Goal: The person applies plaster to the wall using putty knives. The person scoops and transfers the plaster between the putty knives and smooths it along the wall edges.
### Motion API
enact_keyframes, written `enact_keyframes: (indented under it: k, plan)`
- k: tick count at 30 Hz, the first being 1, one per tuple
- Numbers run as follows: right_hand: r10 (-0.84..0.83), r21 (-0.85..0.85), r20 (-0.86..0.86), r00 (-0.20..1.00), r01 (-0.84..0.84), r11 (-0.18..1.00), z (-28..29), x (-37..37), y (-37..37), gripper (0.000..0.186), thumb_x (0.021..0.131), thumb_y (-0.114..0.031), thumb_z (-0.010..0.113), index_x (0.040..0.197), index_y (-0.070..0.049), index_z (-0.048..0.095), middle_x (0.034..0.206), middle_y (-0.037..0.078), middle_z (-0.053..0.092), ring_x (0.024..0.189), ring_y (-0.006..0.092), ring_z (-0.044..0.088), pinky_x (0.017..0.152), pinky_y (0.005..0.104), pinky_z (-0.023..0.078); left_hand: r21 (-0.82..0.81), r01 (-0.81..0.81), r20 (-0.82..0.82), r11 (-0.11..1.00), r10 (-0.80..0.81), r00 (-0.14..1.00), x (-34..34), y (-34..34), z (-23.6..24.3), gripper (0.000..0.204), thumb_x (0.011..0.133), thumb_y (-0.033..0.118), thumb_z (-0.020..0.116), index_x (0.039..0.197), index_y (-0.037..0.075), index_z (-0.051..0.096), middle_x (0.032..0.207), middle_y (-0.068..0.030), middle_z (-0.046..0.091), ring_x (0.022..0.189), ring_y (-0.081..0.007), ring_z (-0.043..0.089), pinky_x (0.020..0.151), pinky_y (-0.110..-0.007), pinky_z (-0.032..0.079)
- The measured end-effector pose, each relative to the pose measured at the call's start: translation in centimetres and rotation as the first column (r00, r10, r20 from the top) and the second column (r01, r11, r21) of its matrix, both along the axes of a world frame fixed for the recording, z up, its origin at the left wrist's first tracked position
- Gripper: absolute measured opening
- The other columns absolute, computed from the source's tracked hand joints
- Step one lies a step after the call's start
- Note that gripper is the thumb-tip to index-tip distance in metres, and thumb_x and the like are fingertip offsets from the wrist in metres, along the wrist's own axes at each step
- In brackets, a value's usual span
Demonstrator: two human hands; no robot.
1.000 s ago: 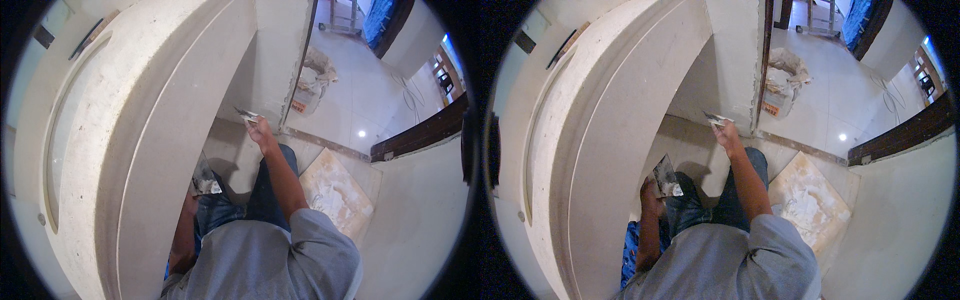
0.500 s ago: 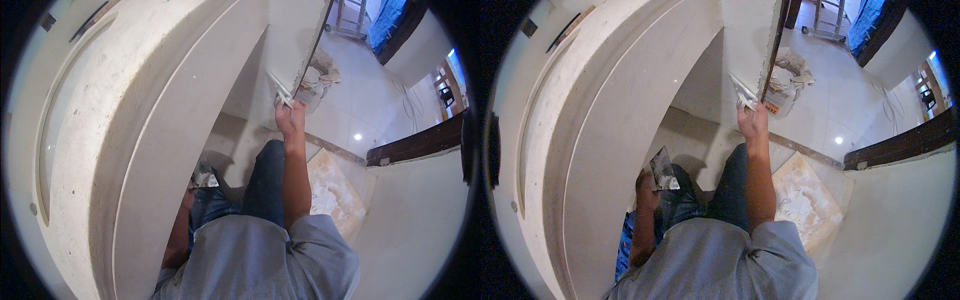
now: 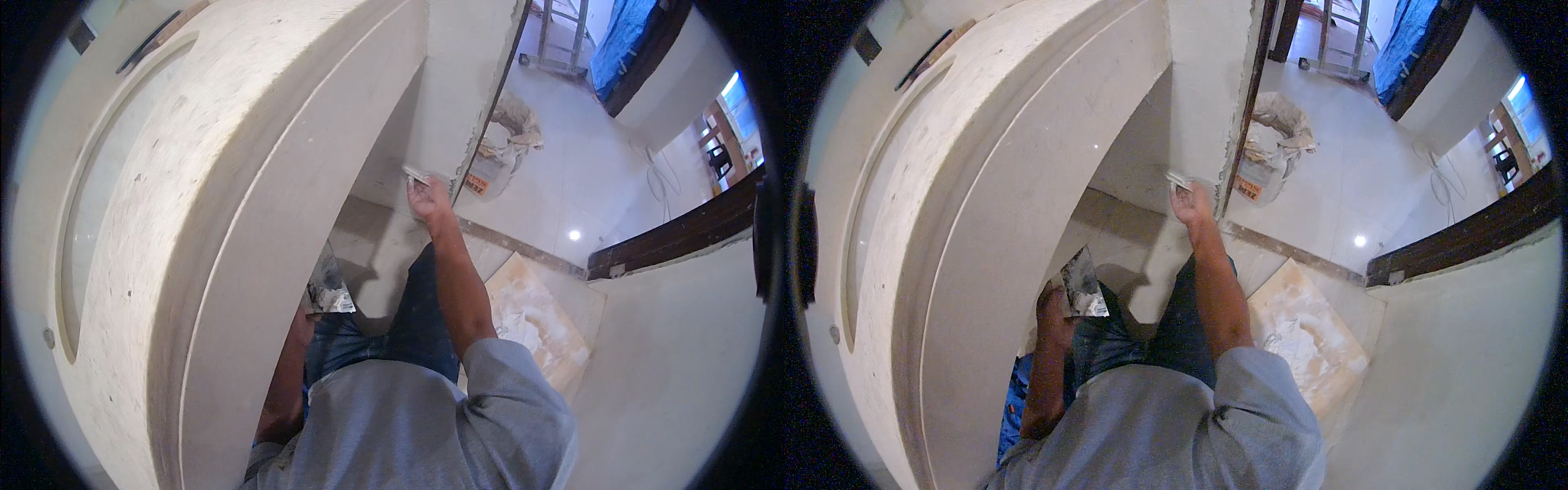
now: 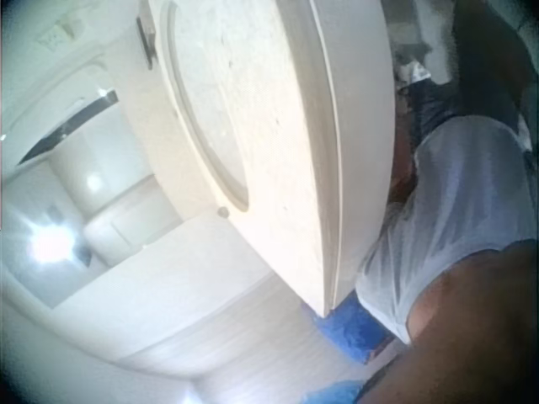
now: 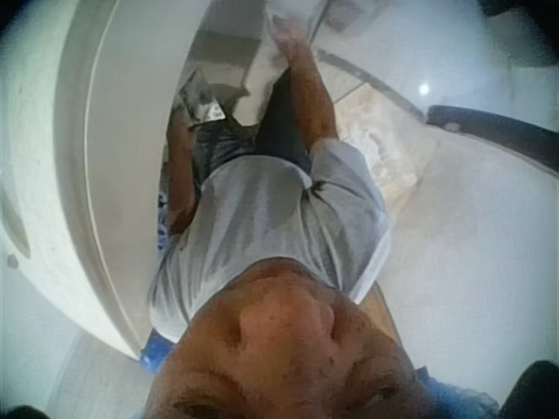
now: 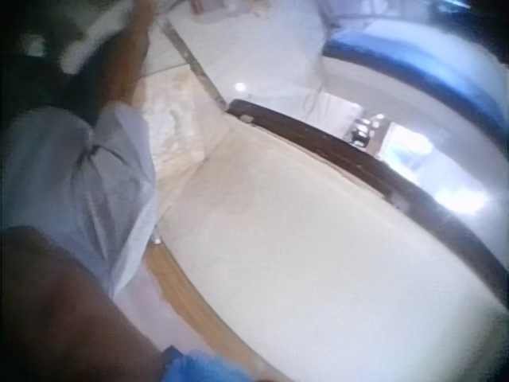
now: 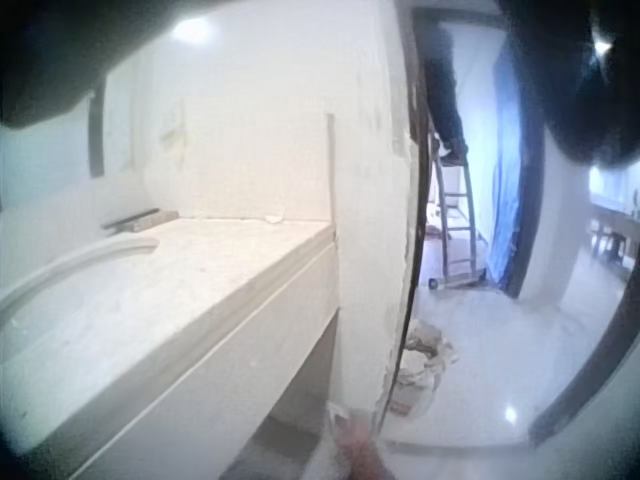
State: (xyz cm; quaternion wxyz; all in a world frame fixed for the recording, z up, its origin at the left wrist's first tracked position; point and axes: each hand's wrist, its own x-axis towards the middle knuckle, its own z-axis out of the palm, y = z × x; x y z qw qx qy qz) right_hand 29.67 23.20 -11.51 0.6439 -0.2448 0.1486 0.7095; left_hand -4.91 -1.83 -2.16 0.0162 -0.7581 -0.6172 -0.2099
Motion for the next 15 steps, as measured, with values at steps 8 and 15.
enact_keyframes:
  k: [8,15]
  plan:
    - [0.019,0.484,-0.128,0.992,0.046,0.874,18.9,5.3,-4.3,0.028,0.089,-0.008,0.040,0.110,0.004,0.053,0.108,0.020,0.059,0.096,0.0310,0.059,0.077,0.0370,0.056,-0.102,0.044,0.104,0.994,-0.033,0.994,0.5,0.2,2.3,0.067,0.056,0.002,0.080,0.116,-0.001,0.051,0.132,-0.0267,0.046,0.120,-0.0438,0.045,0.102,-0.047,0.038]
    - [-0.013,0.639,-0.360,0.933,0.256,0.725,22.5,5.1,-12.2,0.031,0.088,-0.003,0.044,0.115,0.012,0.048,0.111,0.025,0.057,0.102,0.0338,0.058,0.087,0.0364,0.055,-0.324,-0.073,0.136,0.943,0.123,0.983,0.2,-0.3,2.6,0.073,0.056,0.002,0.083,0.121,0.000,0.050,0.130,-0.0247,0.048,0.122,-0.0406,0.045,0.103,-0.044,0.038]
